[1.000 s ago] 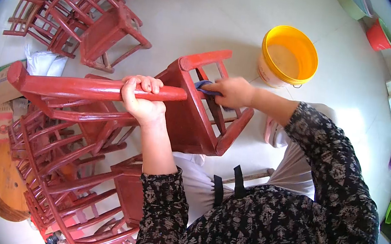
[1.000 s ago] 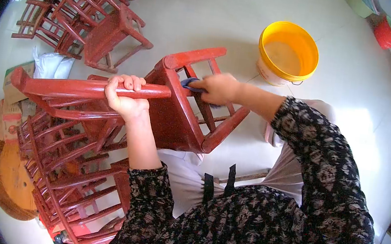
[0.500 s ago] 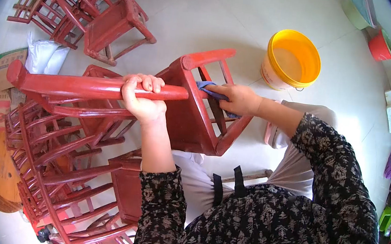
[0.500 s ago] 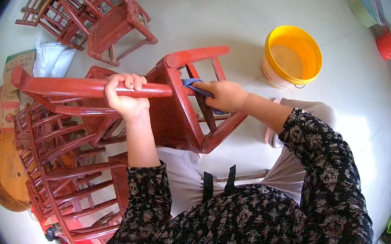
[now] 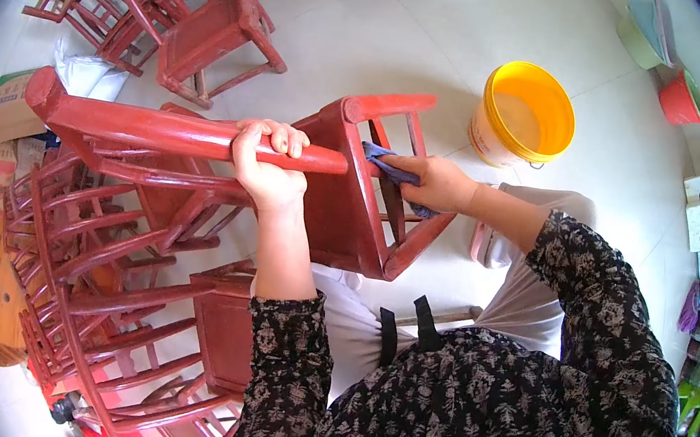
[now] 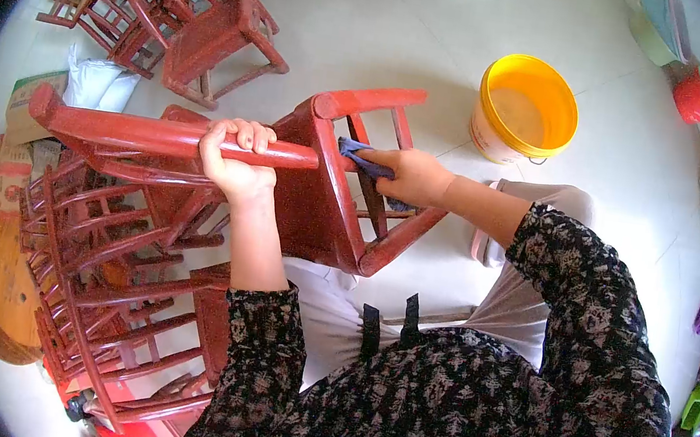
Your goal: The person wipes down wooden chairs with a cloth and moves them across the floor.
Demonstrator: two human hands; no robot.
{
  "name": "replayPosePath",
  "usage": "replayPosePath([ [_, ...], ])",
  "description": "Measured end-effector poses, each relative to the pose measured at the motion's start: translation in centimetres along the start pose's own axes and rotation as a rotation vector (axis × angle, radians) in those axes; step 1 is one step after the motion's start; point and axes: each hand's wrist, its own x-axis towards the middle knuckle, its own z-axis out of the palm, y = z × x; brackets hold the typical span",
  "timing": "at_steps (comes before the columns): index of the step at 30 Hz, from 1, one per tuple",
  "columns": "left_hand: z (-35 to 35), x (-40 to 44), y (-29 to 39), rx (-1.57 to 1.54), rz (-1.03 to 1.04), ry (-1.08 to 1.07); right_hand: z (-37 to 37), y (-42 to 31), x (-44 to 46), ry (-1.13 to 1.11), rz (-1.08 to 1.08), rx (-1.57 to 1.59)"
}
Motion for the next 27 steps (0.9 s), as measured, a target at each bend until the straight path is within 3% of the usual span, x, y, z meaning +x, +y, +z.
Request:
replayPosePath([
  [1,-0.1,0.0,-0.1,-0.002,0.001,0.001,-0.2,0.5,0.2,-0.001,0.000,-0.002],
  [3,-0.4,0.1,-0.1,-0.013,-0.021,-0.055,-2.2,-0.6,1.3,-0.095,-0.017,-0.501],
  [4,-0.5,0.0,-0.3,-0.014,-0.025,-0.051,-2.4,-0.4,2.0,-0.100,-0.015,-0.500],
  [6,-0.1,-0.1,-0.2,0.006,-0.024,-0.024,-2.7,0.0,3.3,0.176,-0.126,-0.685],
  [8,-0.1,-0.2,-0.3,0.009,-0.004,-0.013,-1.8,0.4,2.6,0.219,-0.176,-0.694],
  [10,-0.5,-0.2,-0.5,0.028,0.018,0.010,-0.2,-0.3,0.5,0.036,-0.118,-0.371],
  [12,0.0,-0.4,-0.3,0.013,0.017,0.044,1.0,-0.5,-0.6,0.051,-0.082,-0.255],
  [18,-0.6,-0.3,0.1,-0.015,-0.023,0.004,1.4,-2.0,-2.7,-0.099,-0.019,-0.562],
  [20,-0.8,-0.4,0.2,-0.024,-0.025,-0.010,2.1,-1.5,-3.1,-0.100,-0.078,-0.627],
  [23,-0.8,-0.4,0.2,-0.028,-0.019,-0.031,2.5,-2.1,-3.6,-0.328,-0.299,-0.771],
  [26,-0.6,-0.5,0.3,-0.029,-0.034,-0.076,0.5,-3.0,-1.0,-0.228,-0.189,-0.787],
  [27,-0.8,-0.4,0.3,-0.026,-0.033,-0.071,0.0,-2.0,-0.3,-0.164,-0.325,-0.858],
])
